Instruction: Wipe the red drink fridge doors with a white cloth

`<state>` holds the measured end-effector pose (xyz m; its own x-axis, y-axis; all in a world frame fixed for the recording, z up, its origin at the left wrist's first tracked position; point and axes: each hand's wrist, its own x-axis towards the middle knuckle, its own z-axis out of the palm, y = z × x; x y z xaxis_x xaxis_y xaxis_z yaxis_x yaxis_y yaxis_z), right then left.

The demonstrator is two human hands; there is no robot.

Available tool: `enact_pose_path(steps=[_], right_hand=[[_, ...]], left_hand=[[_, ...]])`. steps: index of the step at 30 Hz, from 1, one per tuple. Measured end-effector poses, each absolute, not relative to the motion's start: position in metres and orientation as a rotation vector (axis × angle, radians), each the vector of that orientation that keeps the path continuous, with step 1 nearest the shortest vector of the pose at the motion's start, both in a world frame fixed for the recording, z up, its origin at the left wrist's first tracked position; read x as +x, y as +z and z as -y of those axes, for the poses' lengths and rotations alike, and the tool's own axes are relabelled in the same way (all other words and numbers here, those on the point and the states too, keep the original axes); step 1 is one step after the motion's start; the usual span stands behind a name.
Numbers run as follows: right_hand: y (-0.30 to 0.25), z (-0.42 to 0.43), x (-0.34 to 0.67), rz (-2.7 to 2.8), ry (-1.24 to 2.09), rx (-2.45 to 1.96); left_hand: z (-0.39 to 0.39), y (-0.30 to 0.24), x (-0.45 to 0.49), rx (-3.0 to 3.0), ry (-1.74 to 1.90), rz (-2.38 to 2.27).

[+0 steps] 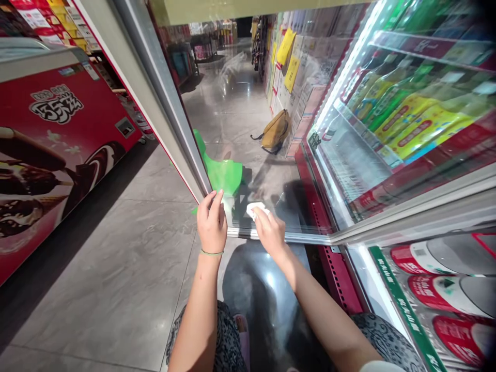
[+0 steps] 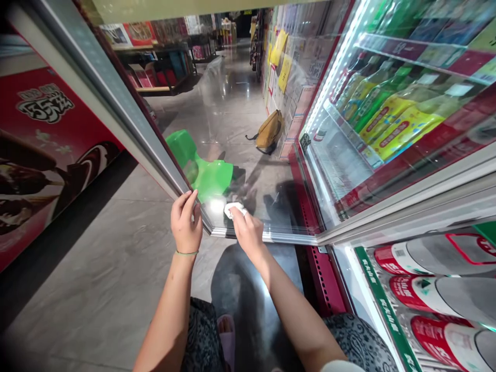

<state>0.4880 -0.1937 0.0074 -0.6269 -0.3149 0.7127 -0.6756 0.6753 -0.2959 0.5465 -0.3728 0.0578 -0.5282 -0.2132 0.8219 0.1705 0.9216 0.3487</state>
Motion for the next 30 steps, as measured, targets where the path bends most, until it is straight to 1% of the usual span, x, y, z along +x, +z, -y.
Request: enact_pose_path(steps=[2, 4, 7, 10, 13, 15, 19, 22, 25, 28, 30], right_hand=[[-0.007, 0.19, 0.494, 2.255, 0.649, 0.847], [-0.003, 0.185, 0.492, 2.226, 0.599, 0.861], [0.039, 0.181, 0.472, 2.141, 0.573, 0.827], [0.093, 0.183, 0.446, 2.133, 0.658, 0.874], [0.117, 0.191, 0.434, 2.141, 0.77, 1.062], [0.107, 0.198, 0.436, 2.178, 0.83, 1.259], [0.047, 0.21, 0.454, 2.226, 0.884, 1.722], [0.021, 0.217, 0.46, 2.174, 0.917, 1.849], [0.041, 0.226, 0.458, 2.154, 0.927, 1.805], [0.07, 0.237, 0.454, 2.162, 0.933, 1.59], [0.064, 0.242, 0.455, 2.21, 0.889, 1.558]], left_hand=[[0.374, 0.06, 0.547, 0.018, -0.498, 2.076], [0.375, 0.062, 0.548, 0.027, -0.536, 2.058], [0.378, 0.069, 0.55, 0.111, -0.601, 1.983], [0.38, 0.075, 0.551, 0.188, -0.587, 1.949], [0.381, 0.077, 0.552, 0.223, -0.557, 1.922], [0.383, 0.075, 0.553, 0.231, -0.586, 1.9], [0.389, 0.066, 0.556, 0.258, -0.742, 1.851], [0.394, 0.063, 0.559, 0.273, -0.818, 1.834], [0.396, 0.067, 0.56, 0.255, -0.825, 1.838], [0.395, 0.072, 0.559, 0.266, -0.824, 1.841], [0.393, 0.074, 0.557, 0.292, -0.835, 1.822]])
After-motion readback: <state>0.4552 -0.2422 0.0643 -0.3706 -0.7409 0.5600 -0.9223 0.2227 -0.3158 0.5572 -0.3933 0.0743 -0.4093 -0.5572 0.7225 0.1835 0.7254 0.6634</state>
